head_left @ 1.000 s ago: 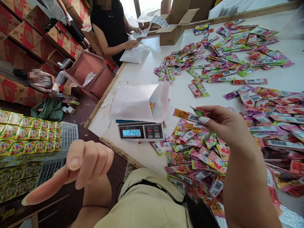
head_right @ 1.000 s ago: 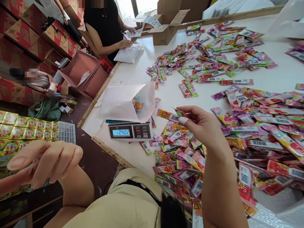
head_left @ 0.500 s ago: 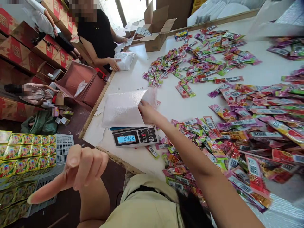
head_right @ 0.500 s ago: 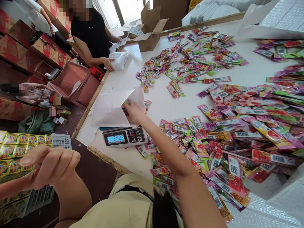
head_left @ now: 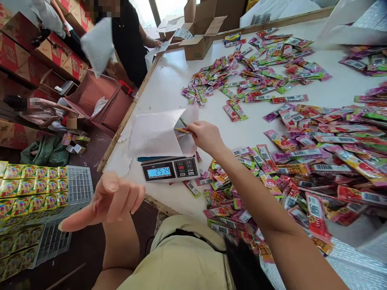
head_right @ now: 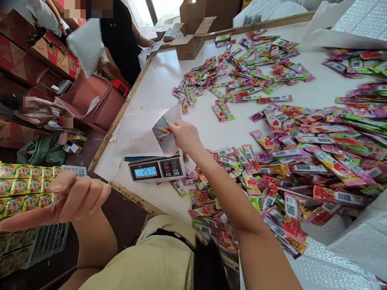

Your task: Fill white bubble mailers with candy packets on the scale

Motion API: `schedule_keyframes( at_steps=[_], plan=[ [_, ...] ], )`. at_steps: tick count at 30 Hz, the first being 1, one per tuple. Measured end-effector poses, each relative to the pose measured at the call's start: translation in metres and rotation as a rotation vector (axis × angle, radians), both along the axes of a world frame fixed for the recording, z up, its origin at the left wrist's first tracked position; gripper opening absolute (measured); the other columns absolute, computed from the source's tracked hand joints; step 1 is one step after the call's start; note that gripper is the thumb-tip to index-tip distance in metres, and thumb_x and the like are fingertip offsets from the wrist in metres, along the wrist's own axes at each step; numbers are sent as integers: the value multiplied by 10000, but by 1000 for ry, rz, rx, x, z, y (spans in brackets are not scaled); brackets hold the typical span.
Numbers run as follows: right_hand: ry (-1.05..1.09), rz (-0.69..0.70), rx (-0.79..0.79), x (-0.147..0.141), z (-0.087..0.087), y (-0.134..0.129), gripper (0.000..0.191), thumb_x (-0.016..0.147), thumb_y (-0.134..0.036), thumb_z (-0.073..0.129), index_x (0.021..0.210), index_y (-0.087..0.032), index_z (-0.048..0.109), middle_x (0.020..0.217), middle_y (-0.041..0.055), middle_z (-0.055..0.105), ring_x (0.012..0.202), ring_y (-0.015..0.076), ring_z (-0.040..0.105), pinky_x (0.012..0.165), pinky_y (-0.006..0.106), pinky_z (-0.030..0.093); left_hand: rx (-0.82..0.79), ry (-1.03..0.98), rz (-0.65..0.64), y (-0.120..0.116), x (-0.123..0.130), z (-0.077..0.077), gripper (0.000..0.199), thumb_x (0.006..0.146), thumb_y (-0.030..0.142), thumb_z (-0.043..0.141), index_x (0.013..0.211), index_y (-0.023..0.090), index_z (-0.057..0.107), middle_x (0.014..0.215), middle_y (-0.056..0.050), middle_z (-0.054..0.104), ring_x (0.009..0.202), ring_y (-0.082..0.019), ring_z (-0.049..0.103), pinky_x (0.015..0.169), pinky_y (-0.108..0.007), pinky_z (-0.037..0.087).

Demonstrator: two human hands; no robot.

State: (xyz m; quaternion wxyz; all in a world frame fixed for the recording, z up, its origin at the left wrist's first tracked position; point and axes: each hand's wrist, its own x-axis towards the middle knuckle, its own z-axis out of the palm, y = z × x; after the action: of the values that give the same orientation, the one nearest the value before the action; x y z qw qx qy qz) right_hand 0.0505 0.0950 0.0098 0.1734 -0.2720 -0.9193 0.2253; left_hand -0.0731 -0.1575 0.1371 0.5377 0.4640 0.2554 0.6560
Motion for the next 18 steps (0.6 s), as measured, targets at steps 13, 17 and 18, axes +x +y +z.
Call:
schedule_keyframes(
  at_steps=[13, 17, 18],
  plan=[
    [161, -13, -75, 26, 8, -7, 349, 904, -168, 479, 1043, -219, 795, 1431, 101, 599, 1024, 236, 670, 770, 347, 492, 61, 161, -48, -6, -10, -5, 659, 787, 654, 766, 1261, 220, 619, 524, 97, 498, 395, -81, 447, 508, -247, 467],
    [303, -91, -121, 68, 17, -1, 311, 907, -199, 502, 1020, -217, 791, 1129, 105, 742, 963, 216, 686, 825, 334, 515, -176, 165, 626, -57, -59, -21, 507, 849, 506, 770, 1234, 211, 622, 598, 81, 530, 447, -70, 485, 521, -221, 461],
    [338, -133, -119, 83, 16, 1, 289, 904, -228, 529, 1026, -214, 791, 1066, 103, 754, 898, 205, 682, 792, 325, 512, -316, 183, 850, -75, -74, -23, 435, 894, 419, 742, 1248, 208, 604, 611, 87, 537, 464, -63, 491, 529, -204, 451]
  ],
)
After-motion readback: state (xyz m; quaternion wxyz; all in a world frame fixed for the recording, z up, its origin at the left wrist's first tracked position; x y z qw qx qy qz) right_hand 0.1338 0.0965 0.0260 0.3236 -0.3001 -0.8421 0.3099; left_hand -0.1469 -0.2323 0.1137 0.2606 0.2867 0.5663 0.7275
